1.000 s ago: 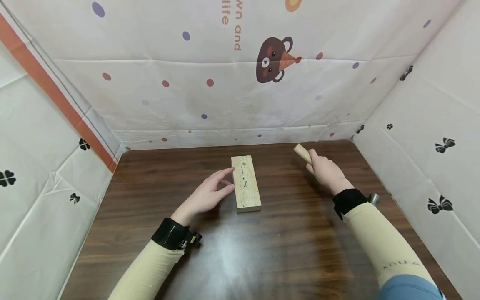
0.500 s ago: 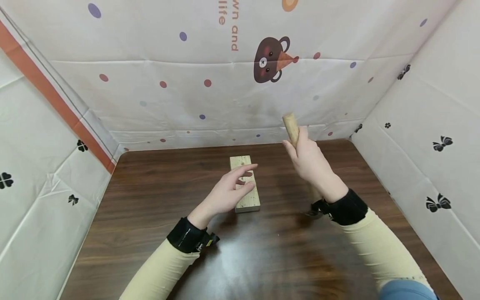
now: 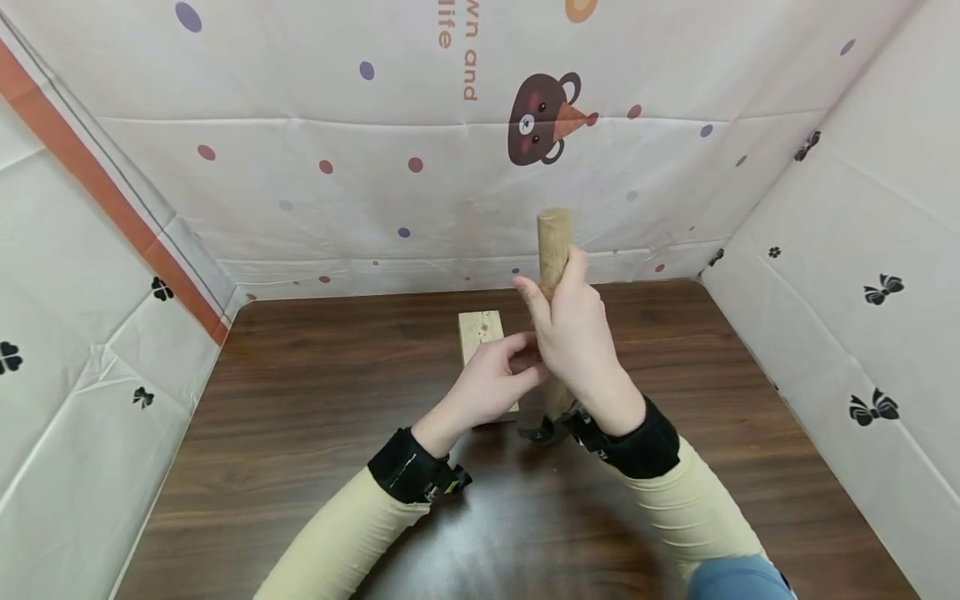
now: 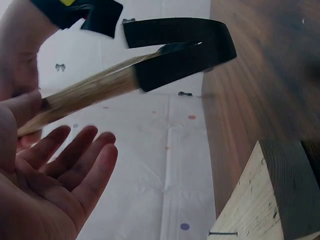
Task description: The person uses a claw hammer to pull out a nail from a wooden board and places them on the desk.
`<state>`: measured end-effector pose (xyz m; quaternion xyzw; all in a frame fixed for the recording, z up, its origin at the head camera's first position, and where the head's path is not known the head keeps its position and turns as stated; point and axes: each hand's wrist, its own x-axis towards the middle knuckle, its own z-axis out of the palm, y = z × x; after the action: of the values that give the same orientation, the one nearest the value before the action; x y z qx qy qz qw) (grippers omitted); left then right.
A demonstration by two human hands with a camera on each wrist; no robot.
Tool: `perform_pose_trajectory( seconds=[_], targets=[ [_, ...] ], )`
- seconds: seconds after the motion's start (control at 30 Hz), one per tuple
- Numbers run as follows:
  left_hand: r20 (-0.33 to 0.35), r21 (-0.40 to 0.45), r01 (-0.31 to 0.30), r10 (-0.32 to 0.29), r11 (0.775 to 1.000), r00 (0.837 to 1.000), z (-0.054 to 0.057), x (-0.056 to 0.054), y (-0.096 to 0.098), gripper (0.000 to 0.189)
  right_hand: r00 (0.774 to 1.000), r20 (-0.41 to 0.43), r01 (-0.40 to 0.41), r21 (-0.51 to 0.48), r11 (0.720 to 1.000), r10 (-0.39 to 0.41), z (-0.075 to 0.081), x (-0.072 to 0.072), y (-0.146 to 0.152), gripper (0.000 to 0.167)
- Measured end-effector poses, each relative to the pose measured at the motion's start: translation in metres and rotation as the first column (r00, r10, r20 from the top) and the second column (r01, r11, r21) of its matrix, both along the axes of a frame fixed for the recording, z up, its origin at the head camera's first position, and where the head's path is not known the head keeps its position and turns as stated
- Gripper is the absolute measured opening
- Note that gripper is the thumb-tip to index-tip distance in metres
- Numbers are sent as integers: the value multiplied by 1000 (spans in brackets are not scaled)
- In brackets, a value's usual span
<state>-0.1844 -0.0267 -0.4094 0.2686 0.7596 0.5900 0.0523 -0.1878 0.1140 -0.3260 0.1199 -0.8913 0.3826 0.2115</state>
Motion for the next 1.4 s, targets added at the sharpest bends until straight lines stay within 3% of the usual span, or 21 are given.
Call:
perform_pose_trajectory(
  seconds=[0.17,0.4,0.57,0.67,0.77,0.83,0.93,1.03,1.13,1.2,1.4],
  targets=[
    [13,60,-4,4,998,1000,0,6,-1,31,999,-26,-20,-25,999,20,0,4,-12,68],
    [-114,-5,-120,119,993,986,-2,13,0,12,997,-74,-13,-36,999,10,0,6,-16,70],
    [-127,-13,-135,132,991,983,-4,14,-4,12,990,-1,-142,-97,985,143,5,6,-5,82],
    [-77,23,-91,92,996,993,-3,12,-10,20,950,46,-290,-236,928,308,11,4,11,95],
    [-29,75,-38,40,996,999,1,11,-15,25,891,23,-406,-404,820,453,18,1,31,102],
    [-14,94,-4,6,996,1000,4,11,-19,25,857,-18,-459,-482,746,516,23,1,44,96],
    [-10,100,48,-47,994,999,9,12,-23,25,808,-51,-515,-543,663,586,29,1,62,77],
    [2,110,113,-114,987,994,12,13,-25,25,766,-34,-551,-549,629,642,32,3,70,70],
    [17,131,168,-171,977,985,11,14,-26,25,738,-10,-570,-544,616,675,29,7,68,74],
    [28,152,199,-205,968,978,9,14,-26,26,742,-2,-560,-551,619,670,25,11,62,76],
    [32,240,309,-326,920,945,4,12,-20,26,812,-18,-478,-595,646,583,12,27,37,67]
  ],
)
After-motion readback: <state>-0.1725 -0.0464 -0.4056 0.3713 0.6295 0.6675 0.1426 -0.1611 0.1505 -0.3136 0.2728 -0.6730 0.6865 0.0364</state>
